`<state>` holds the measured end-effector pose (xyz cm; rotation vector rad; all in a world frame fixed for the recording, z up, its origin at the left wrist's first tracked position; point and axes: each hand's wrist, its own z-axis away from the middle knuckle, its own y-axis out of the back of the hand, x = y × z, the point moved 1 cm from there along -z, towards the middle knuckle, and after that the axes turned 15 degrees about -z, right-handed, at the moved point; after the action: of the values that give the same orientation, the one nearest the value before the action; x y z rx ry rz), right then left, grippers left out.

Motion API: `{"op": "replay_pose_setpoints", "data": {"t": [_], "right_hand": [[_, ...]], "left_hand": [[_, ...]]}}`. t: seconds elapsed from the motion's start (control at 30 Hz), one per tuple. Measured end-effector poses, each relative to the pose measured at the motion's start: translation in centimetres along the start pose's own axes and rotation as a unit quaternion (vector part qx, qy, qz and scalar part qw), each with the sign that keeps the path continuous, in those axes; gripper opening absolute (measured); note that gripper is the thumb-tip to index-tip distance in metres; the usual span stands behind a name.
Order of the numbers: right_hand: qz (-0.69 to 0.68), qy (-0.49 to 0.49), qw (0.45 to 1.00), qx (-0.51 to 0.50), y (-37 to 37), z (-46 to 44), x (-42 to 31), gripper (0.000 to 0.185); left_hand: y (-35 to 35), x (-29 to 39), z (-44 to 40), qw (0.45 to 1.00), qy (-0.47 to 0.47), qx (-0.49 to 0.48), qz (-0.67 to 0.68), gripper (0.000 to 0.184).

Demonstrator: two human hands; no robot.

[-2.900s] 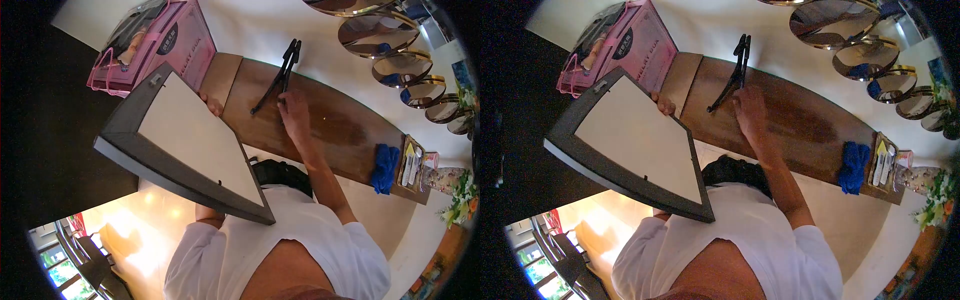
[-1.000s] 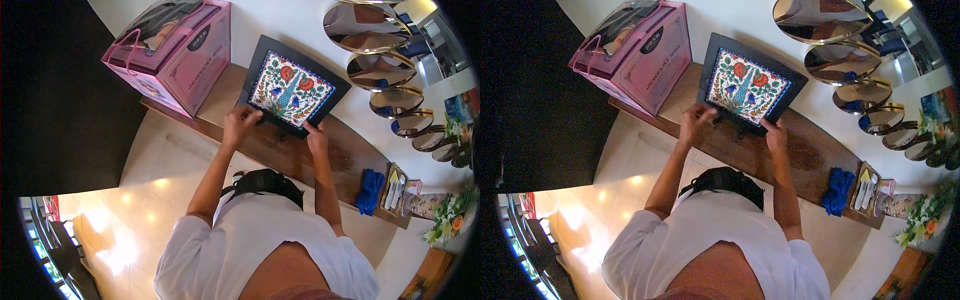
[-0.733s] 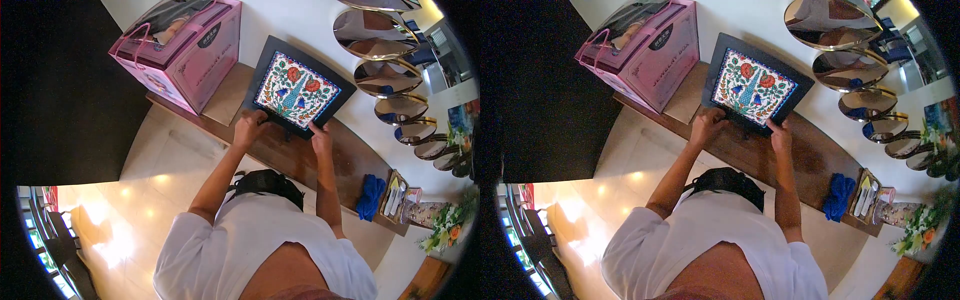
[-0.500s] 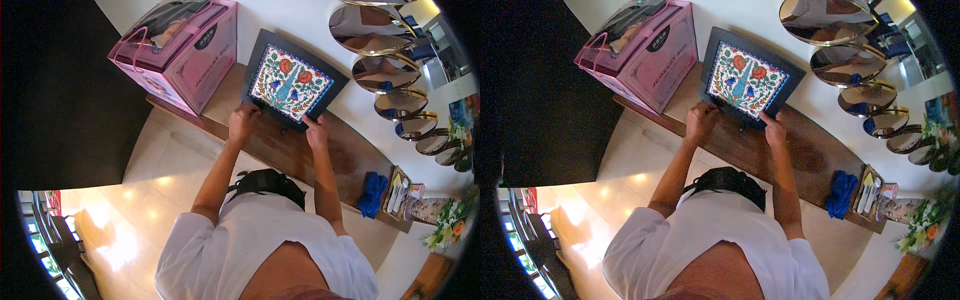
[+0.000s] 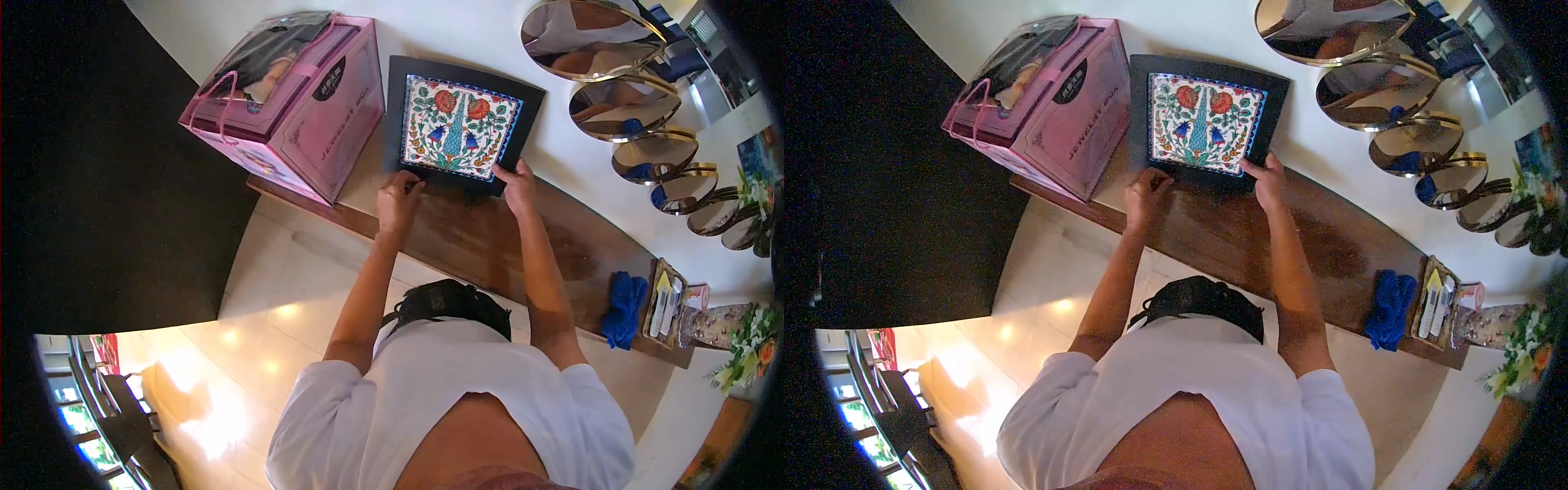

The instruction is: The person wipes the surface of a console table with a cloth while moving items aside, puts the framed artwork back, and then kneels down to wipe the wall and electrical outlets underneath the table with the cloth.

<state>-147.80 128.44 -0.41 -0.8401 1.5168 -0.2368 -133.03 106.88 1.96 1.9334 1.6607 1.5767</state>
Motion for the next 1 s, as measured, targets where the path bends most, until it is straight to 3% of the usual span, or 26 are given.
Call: {"op": "replay_pose_setpoints", "data": {"t": [0.27,0.37,0.47,0.67,0.93,1.0], "right_hand": [[-0.023,0.024,0.999,-0.002,-3.2,2.1,-1.0,0.044],[0.062,0.007,0.998,-0.001,-1.4,1.6,-0.3,0.043],[-0.006,0.000,1.000,0.015,-2.8,2.3,-0.9,0.040],[0.049,0.016,0.998,0.018,-1.7,2.3,0.3,0.037],[0.031,-0.014,0.999,0.025,-2.8,3.0,-0.5,0.037],[0.030,-0.021,0.999,0.023,-3.0,3.0,-0.8,0.037]], "left_hand": [[0.8,-0.2,-0.7,0.999,-0.023,-0.001,0.028,0.013],[0.2,-0.6,-0.6,0.999,-0.024,-0.019,0.030,0.013],[0.4,-0.4,-0.7,0.999,-0.025,-0.015,0.015,0.013],[1.1,0.1,-1.2,0.999,-0.035,-0.010,0.005,0.013],[2.5,1.4,-1.4,0.998,-0.006,-0.042,0.038,0.013],[2.2,0.8,-1.6,0.999,-0.036,-0.022,0.013,0.014]]}}
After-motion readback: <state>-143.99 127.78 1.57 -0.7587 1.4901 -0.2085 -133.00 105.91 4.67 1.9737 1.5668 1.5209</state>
